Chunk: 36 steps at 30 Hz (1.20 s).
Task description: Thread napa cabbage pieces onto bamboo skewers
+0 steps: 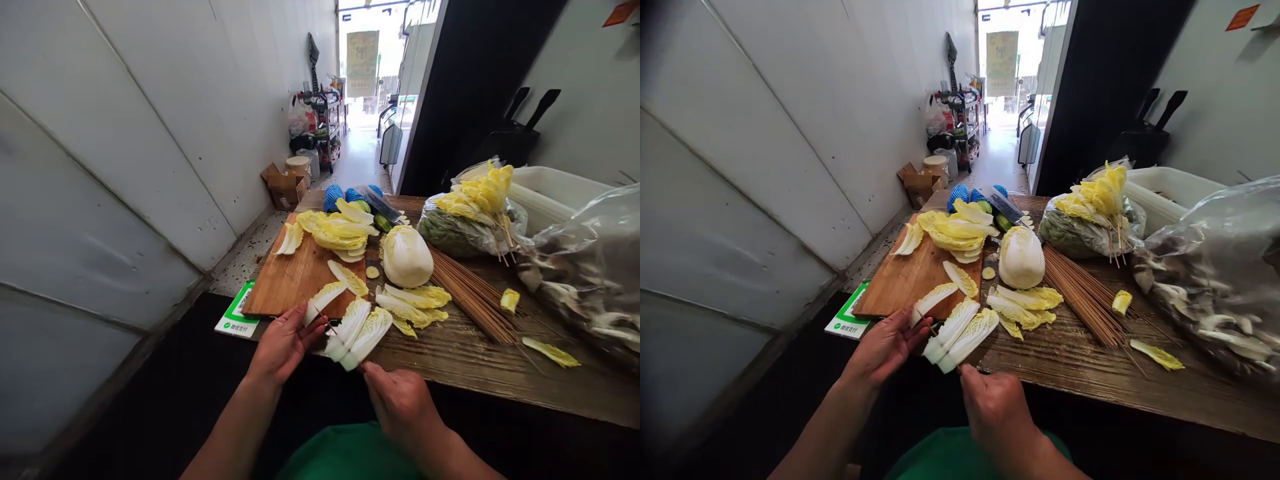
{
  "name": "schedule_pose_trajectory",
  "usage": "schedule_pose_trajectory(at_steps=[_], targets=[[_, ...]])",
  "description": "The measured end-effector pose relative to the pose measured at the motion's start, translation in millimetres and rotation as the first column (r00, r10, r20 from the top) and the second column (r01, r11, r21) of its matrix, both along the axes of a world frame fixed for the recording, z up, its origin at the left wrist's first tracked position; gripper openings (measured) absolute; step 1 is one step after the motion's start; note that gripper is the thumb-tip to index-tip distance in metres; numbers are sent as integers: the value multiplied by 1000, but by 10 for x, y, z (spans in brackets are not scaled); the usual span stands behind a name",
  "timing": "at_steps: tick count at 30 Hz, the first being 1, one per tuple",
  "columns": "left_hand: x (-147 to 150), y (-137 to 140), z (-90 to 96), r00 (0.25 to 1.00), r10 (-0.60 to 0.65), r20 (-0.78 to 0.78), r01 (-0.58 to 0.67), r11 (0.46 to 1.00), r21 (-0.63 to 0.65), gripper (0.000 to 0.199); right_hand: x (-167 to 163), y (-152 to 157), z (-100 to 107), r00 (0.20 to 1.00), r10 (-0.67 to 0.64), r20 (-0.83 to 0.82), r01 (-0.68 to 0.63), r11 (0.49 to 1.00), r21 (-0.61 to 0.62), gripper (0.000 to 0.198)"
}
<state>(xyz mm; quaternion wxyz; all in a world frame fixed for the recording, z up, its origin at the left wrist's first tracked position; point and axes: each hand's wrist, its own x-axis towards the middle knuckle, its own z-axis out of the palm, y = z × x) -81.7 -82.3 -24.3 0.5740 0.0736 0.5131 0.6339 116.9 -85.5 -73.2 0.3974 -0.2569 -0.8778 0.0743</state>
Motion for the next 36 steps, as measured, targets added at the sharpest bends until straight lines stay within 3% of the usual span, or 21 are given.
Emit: schedule_pose_trajectory(at_steps=[5,10,17,25,36], targets=[[-12,-143,100,996,-31,86,28,999,35,15,37,22,83,999,13,45,-16,997,76,19],[-38,-217,127,992,6,128,-10,1000,30,5,96,-104,178,995,21,102,-35,989,145,19],[-34,-192,19,966,-20,257,26,999,-20,6,75,-147,138,991,38,126,-47,996,72,22],[26,-203,112,953,67,295,-52,997,-58,5,83,-160,150,991,58,123,-68,995,76,23],[66,-226,145,955,58,291,-48,998,-43,6,99,-185,130,992,33,118,-46,993,111,23]])
